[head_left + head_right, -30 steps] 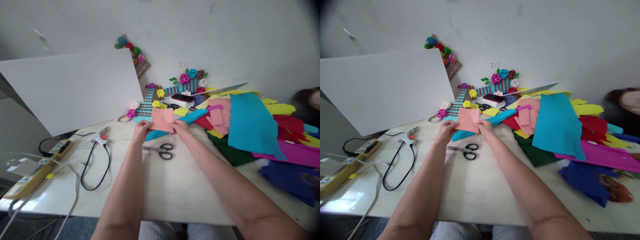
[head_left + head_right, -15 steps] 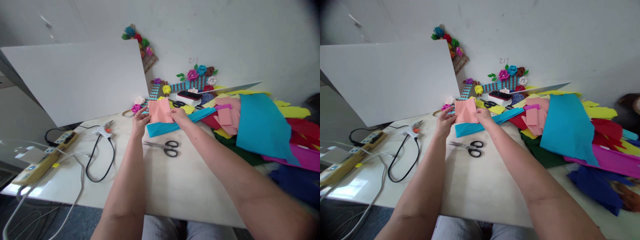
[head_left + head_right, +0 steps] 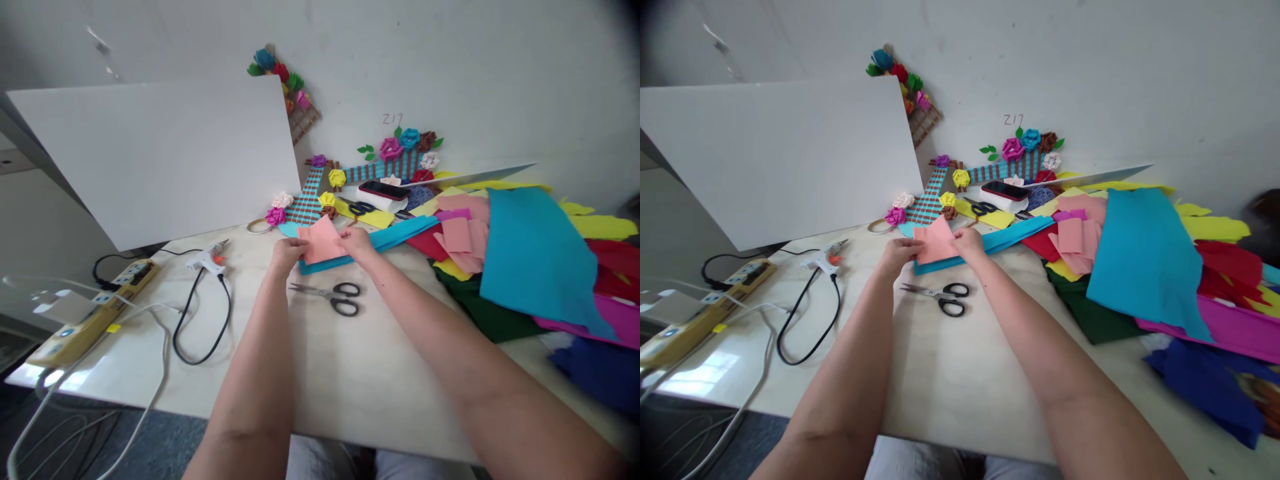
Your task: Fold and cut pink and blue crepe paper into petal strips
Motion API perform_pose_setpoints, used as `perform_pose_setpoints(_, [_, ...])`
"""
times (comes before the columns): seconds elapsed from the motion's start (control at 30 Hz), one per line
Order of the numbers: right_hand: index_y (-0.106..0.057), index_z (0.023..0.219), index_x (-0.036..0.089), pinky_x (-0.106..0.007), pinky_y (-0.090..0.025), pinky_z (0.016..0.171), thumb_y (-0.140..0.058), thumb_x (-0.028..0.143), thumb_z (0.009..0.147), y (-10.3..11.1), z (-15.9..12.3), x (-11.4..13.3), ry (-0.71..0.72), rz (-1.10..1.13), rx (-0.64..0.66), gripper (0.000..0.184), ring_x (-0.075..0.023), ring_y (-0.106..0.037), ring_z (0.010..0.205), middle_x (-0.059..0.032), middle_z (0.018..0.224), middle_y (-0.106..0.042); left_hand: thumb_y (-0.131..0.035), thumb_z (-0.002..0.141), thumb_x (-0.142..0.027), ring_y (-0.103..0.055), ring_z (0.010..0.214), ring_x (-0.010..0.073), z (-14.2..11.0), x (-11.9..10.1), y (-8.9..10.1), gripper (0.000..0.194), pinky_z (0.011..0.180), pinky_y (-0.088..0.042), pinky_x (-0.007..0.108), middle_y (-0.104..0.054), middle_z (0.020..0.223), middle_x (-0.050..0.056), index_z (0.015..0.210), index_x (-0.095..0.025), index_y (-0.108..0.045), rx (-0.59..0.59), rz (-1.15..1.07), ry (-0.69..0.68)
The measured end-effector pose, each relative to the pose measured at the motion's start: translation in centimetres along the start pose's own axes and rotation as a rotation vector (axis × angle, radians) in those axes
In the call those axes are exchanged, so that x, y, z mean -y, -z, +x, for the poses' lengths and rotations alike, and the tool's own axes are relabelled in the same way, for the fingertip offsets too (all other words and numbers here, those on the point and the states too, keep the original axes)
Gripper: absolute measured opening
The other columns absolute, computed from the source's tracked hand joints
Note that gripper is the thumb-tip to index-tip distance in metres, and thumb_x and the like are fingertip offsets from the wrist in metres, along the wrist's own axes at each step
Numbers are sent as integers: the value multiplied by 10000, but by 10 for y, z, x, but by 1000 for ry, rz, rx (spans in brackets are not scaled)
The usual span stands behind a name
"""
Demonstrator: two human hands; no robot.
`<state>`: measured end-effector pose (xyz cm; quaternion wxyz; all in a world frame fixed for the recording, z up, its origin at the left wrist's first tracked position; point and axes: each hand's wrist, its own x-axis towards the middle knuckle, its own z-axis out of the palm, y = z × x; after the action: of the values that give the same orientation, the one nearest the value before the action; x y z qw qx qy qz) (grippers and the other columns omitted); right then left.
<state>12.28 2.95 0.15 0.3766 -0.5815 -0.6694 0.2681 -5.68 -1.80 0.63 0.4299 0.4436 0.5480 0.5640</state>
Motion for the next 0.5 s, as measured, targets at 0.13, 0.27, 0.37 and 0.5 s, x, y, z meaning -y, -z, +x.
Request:
perform_pose_setpoints(0.13, [-639, 896, 188, -247, -439, 599, -610, 215, 608, -6, -1, -6, -5, -40, 17, 291, -159, -569, 674, -12, 716, -618, -696, 437, -94, -509, 425, 109, 2, 3, 2, 129, 467, -441, 246, -575, 467, 14, 556, -130, -660, 0, 54, 15])
perform_pose_setpoints(0.27, [-632, 983, 181, -249, -441, 610, -599, 191, 632, -9, -6, -9, 17, -57, 32, 352, -158, -573, 666, -19, 720, -629, -695, 442, -53, -488, 379, 108, 2, 3, 2, 132, 436, -422, 245, -547, 426, 5, 529, -133, -636, -25, 128, 29])
perform_pose_setpoints(0.37, [-639, 983, 186, -243, -438, 611, -605, 185, 642, -11, -9, -10, 30, -57, 34, 342, -152, -573, 658, -10, 704, -633, -682, 464, -27, -477, 361, 106, 1, 1, 0, 147, 421, -413, 236, -519, 395, -15, 525, -140, -612, -35, 209, 43])
perform_pose_setpoints(0.5, [-657, 955, 198, -236, -435, 609, -608, 166, 648, -13, -10, -13, 56, -79, -13, 313, -139, -568, 635, 9, 683, -636, -665, 521, -30, -492, 383, 93, -2, -2, 0, 143, 446, -433, 216, -516, 424, -44, 595, -139, -610, -18, 349, 69])
